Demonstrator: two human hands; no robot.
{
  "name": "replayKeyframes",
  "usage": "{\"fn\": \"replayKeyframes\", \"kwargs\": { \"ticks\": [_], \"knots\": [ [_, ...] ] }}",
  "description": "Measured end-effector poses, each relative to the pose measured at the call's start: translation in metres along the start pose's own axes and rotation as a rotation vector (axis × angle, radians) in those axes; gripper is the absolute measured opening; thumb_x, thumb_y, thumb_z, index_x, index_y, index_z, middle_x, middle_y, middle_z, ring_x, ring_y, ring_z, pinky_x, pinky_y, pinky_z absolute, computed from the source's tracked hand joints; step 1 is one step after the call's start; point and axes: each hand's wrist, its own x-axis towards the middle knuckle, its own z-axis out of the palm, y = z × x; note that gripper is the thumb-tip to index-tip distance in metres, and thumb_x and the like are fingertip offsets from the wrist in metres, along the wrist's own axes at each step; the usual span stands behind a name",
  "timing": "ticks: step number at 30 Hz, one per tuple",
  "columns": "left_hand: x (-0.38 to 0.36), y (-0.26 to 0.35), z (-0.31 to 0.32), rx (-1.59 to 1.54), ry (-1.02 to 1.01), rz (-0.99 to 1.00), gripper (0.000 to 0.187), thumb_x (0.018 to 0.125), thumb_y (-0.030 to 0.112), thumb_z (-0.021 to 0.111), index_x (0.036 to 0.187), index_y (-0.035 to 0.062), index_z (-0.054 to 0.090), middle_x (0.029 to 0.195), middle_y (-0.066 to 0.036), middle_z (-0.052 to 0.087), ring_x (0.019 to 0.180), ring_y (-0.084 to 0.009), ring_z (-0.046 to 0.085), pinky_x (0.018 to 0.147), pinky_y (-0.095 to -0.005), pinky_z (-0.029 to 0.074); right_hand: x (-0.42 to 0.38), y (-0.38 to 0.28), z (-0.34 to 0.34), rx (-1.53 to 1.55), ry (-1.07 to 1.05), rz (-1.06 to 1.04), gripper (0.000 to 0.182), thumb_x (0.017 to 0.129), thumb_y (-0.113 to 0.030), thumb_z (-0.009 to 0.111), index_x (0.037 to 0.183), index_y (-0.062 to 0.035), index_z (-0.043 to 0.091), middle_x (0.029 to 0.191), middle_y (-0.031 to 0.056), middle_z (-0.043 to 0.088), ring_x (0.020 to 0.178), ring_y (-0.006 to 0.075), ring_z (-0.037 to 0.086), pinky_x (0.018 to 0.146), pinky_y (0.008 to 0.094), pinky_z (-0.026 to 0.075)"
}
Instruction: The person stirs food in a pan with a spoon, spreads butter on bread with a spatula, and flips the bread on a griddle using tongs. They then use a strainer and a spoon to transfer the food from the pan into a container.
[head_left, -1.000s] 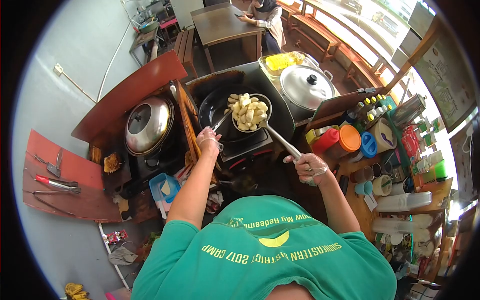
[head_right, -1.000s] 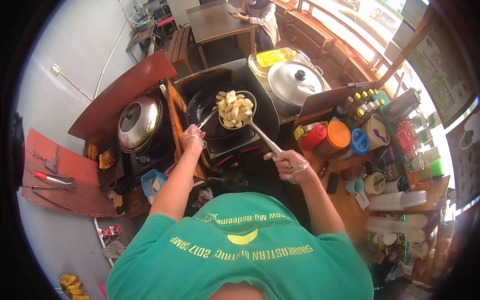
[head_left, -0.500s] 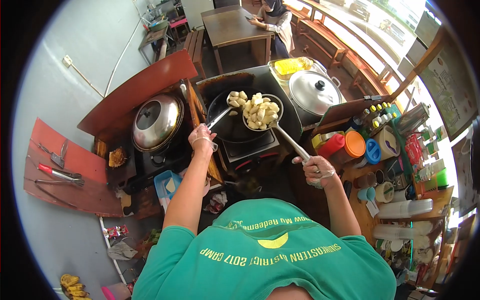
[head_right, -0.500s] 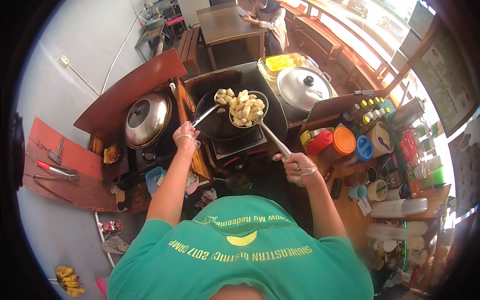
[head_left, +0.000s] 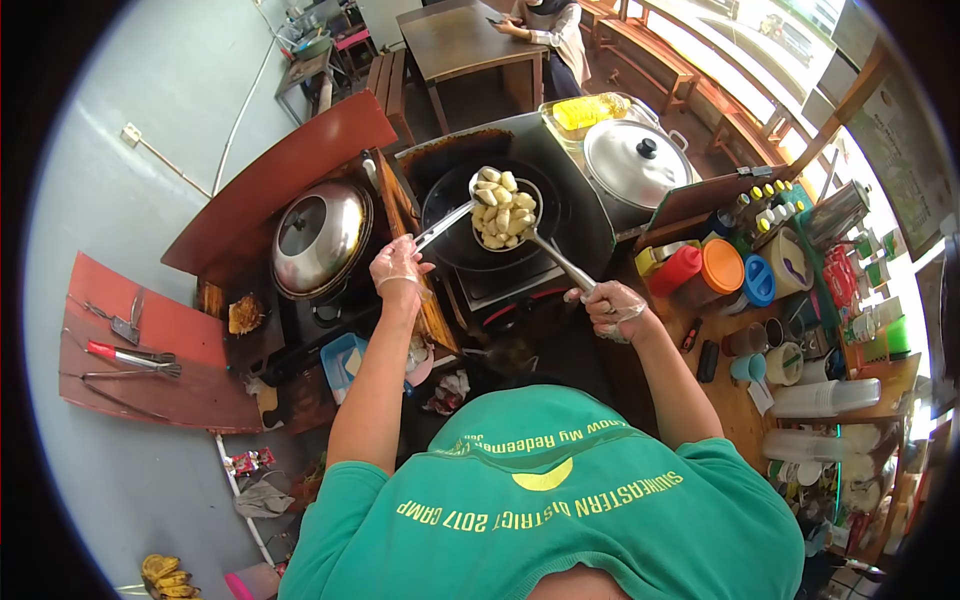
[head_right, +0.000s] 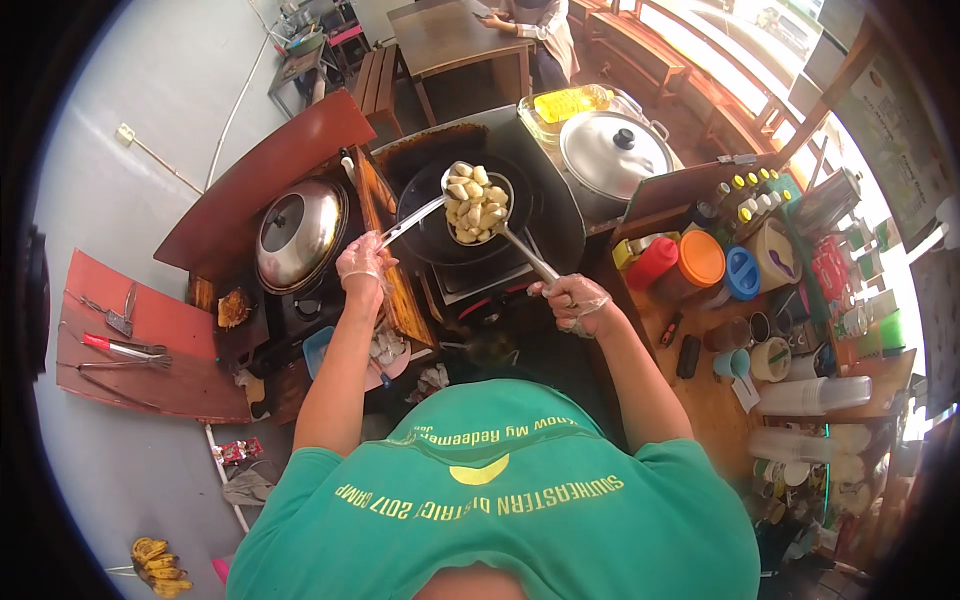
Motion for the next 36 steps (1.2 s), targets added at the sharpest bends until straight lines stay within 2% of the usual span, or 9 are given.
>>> {"fn": "replayKeyframes", "kwargs": {
  "ticks": [5,7,12,14,21,25,27,29,36],
  "knots": [
    [-0.005,-0.006,0.001,0.281,-0.016,0.197,0.029,0.093,0.021,0.059,0.103,-0.0068,0.063,0.074,-0.007,0.060,0.056,-0.0129,0.060,0.048,-0.0259,0.054,0.008,0.008,-0.012,0.008,-0.051,0.021,0.031,0.084,-0.011,0.048,0.113,-0.0036,0.056,0.050,-0.0095,0.031,0.036,0.0056,0.025,0.038,0.0245,0.028],
    [-0.014,0.002,0.005,0.539,-0.049,0.496,0.030,0.095,0.022,0.057,0.103,-0.0058,0.064,0.071,-0.008,0.062,0.052,-0.0134,0.061,0.048,-0.0262,0.052,0.007,0.011,-0.013,-0.050,-0.030,0.003,0.032,0.084,-0.011,0.048,0.114,-0.0036,0.056,0.051,-0.0095,0.031,0.037,0.0054,0.026,0.038,0.0246,0.029],
    [-0.019,0.017,0.012,0.757,-0.067,0.718,0.024,0.097,0.018,0.055,0.102,-0.0032,0.064,0.080,-0.017,0.068,0.057,-0.0202,0.066,0.055,-0.0319,0.053,0.009,0.018,-0.024,-0.001,-0.056,-0.026,0.033,0.084,-0.011,0.048,0.115,-0.0031,0.055,0.051,-0.0092,0.032,0.037,0.0056,0.027,0.038,0.0244,0.030],
    [-0.008,0.014,0.009,0.894,-0.037,1.066,0.020,0.096,0.015,0.055,0.102,-0.0015,0.064,0.083,-0.018,0.068,0.063,-0.0271,0.068,0.061,-0.0356,0.053,0.011,0.019,-0.027,0.018,-0.073,-0.029,0.033,0.084,-0.011,0.049,0.115,-0.0030,0.055,0.051,-0.0090,0.032,0.037,0.0058,0.028,0.038,0.0244,0.030],
    [-0.001,0.011,0.001,0.797,0.103,0.739,0.018,0.095,0.013,0.055,0.102,0.0003,0.065,0.084,-0.019,0.069,0.077,-0.0347,0.068,0.069,-0.0410,0.052,0.008,0.015,-0.030,0.062,-0.101,-0.043,0.032,0.084,-0.010,0.048,0.115,-0.0026,0.054,0.052,-0.0085,0.033,0.036,0.0060,0.029,0.037,0.0243,0.031],
    [-0.003,0.006,-0.010,0.918,0.180,0.770,0.019,0.094,0.015,0.055,0.102,0.0001,0.065,0.086,-0.020,0.068,0.079,-0.0377,0.066,0.072,-0.0439,0.051,0.005,0.005,-0.029,0.066,-0.106,-0.039,0.031,0.084,-0.009,0.047,0.113,-0.0025,0.053,0.052,-0.0083,0.032,0.036,0.0057,0.028,0.036,0.0235,0.030],
    [-0.004,0.000,-0.012,0.993,0.204,0.919,0.023,0.096,0.019,0.054,0.104,0.0002,0.066,0.085,-0.019,0.068,0.072,-0.0326,0.068,0.067,-0.0403,0.053,0.003,-0.001,-0.026,0.054,-0.103,-0.031,0.031,0.083,-0.009,0.047,0.113,-0.0027,0.053,0.052,-0.0081,0.032,0.036,0.0057,0.028,0.035,0.0232,0.029],
    [-0.012,-0.007,-0.010,1.040,0.183,0.832,0.021,0.095,0.017,0.053,0.101,0.0006,0.066,0.089,-0.022,0.068,0.081,-0.0397,0.065,0.074,-0.0447,0.051,-0.001,-0.007,-0.022,0.047,-0.098,-0.043,0.032,0.083,-0.009,0.047,0.114,-0.0023,0.053,0.052,-0.0081,0.032,0.036,0.0058,0.028,0.035,0.0234,0.029],
    [-0.017,-0.048,-0.005,1.042,0.233,0.662,0.024,0.094,0.020,0.054,0.098,-0.0011,0.065,0.086,-0.022,0.067,0.078,-0.0375,0.067,0.070,-0.0441,0.053,-0.014,-0.026,-0.014,-0.019,-0.088,-0.086,0.031,0.083,-0.010,0.047,0.112,-0.0015,0.054,0.052,-0.0082,0.032,0.035,0.0052,0.028,0.035,0.0230,0.030]
  ]
}}
